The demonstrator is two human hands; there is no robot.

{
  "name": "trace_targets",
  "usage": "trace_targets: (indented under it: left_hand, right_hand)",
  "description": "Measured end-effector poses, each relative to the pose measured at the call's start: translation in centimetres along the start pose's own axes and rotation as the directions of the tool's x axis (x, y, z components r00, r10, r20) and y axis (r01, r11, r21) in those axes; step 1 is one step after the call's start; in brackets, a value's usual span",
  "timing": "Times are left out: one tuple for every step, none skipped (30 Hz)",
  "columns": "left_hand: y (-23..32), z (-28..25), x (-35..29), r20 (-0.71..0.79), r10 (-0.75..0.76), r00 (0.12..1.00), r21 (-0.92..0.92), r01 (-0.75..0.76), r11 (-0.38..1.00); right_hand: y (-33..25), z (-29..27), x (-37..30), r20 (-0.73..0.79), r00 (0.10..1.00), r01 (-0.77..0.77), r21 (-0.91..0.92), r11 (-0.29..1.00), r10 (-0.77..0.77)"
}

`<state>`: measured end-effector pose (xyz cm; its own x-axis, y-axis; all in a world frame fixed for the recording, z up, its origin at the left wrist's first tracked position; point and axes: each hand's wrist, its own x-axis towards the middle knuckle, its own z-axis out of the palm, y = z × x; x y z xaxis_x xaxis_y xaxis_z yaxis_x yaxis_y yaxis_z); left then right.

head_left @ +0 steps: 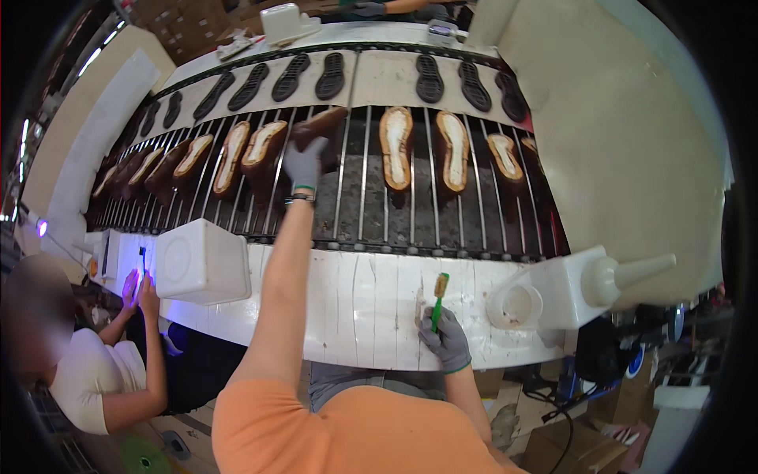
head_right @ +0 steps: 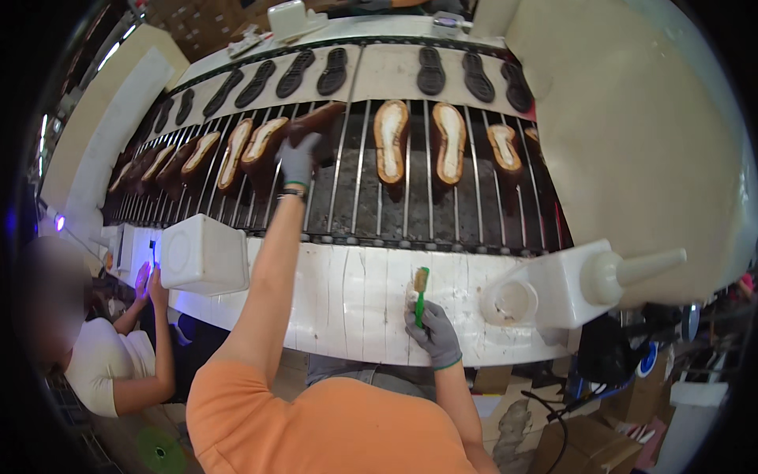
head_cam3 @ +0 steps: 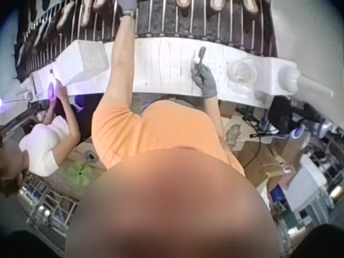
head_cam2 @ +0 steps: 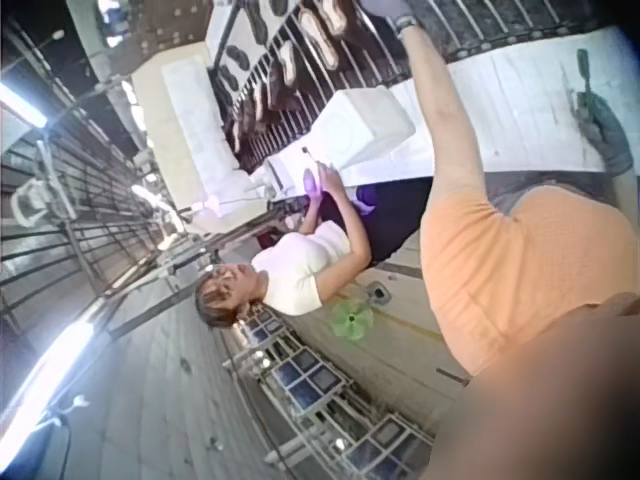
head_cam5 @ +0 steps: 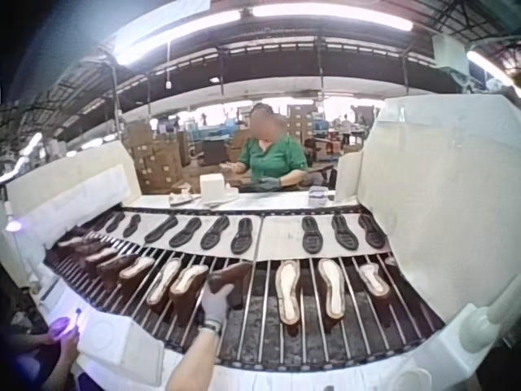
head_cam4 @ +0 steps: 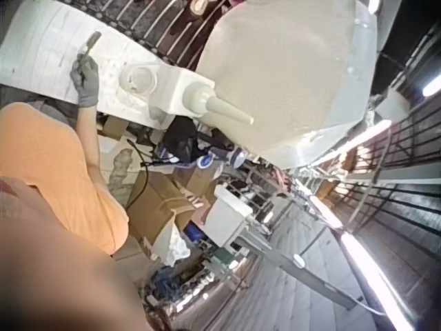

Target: The recorder is applying glue to the edges of shoe uppers and soles using a small brush as they move along a conveyor belt system.

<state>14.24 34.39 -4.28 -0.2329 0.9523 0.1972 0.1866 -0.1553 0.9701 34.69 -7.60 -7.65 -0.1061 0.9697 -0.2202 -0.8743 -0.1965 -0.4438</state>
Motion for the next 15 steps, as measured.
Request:
trace_targets:
  left_hand:
    - [1.5, -1.6, 0.1, 0.013, -0.118, 0.993, -0.077, 0.118, 0.99]
    - [2.7, -3.5, -1.7, 0.041, -0.149, 0.988, -0.191, 0.154, 0.97]
    - [4.3, -5.2, -3.6, 0.064, -0.027, 0.998, -0.232, 0.041, 0.972]
    - [5.7, -7.3, -6.5, 0.084, 0.067, 0.994, -0.115, -0.058, 0.992]
    - [6.9, -8.8, -9.7, 0.121, 0.249, 0.961, -0.184, -0.224, 0.957]
    - [8.1, -10.4, -12.9, 0.186, 0.209, 0.96, -0.202, -0.171, 0.964]
    - [9.0, -11.7, -16.6, 0.212, 0.09, 0.973, -0.189, -0.049, 0.981]
    - [9.4, -12.4, -19.4, 0.169, 0.12, 0.978, 0.029, -0.127, 0.992]
    - [9.7, -13.3, -22.8, 0.212, 0.187, 0.959, 0.26, -0.24, 0.935]
    - [9.8, -13.9, -25.4, 0.344, 0.187, 0.92, 0.267, -0.287, 0.92]
    - [9.7, -13.9, -27.5, 0.48, 0.264, 0.837, 0.225, -0.408, 0.885]
    - [9.5, -14.0, -28.8, 0.64, 0.352, 0.683, 0.185, -0.581, 0.792]
    - [9.4, -13.8, -29.9, 0.75, 0.482, 0.453, 0.117, -0.808, 0.578]
    - [9.2, -12.9, -30.8, 0.789, 0.485, 0.378, 0.044, -0.822, 0.568]
    - [9.3, -12.6, -31.3, 0.858, 0.357, 0.368, 0.097, -0.8, 0.592]
  right_hand:
    - [-0.2, 0.6, 0.1, 0.003, 1.0, -0.012, -0.025, 1.0, 0.012]
    - [-0.4, 1.3, 0.1, 0.064, 0.998, 0.019, -0.01, 1.0, -0.019]
    - [-0.8, 2.2, 0.0, -0.097, 0.995, -0.04, -0.137, 0.99, 0.026]
    - [-1.3, 3.1, -0.4, -0.28, 0.958, -0.121, -0.225, 0.967, 0.055]
    - [-2.1, 4.0, -0.8, -0.211, 0.977, -0.035, -0.243, 0.969, -0.018]
    - [-3.3, 4.9, -1.5, -0.269, 0.962, -0.036, -0.27, 0.962, -0.04]
    - [-5.0, 5.6, -2.8, -0.291, 0.95, -0.041, -0.483, 0.875, -0.116]
    - [-6.7, 6.2, -4.3, -0.324, 0.929, -0.084, -0.659, 0.747, -0.181]
    - [-7.9, 7.0, -6.1, -0.323, 0.88, -0.038, -0.777, 0.628, -0.347]
    - [-9.2, 7.5, -7.4, -0.323, 0.83, -0.049, -0.854, 0.519, -0.454]
    - [-10.6, 7.7, -8.8, -0.294, 0.766, -0.12, -0.939, 0.322, -0.572]
    - [-11.4, 8.0, -10.2, -0.263, 0.688, -0.208, -0.964, 0.163, -0.676]
    - [-12.2, 8.0, -11.2, -0.269, 0.616, -0.388, -0.921, 0.012, -0.741]
    - [-12.5, 8.0, -12.0, -0.268, 0.577, -0.471, -0.881, -0.045, -0.771]
    - [-12.8, 7.9, -12.6, -0.26, 0.541, -0.548, -0.831, -0.1, -0.8]
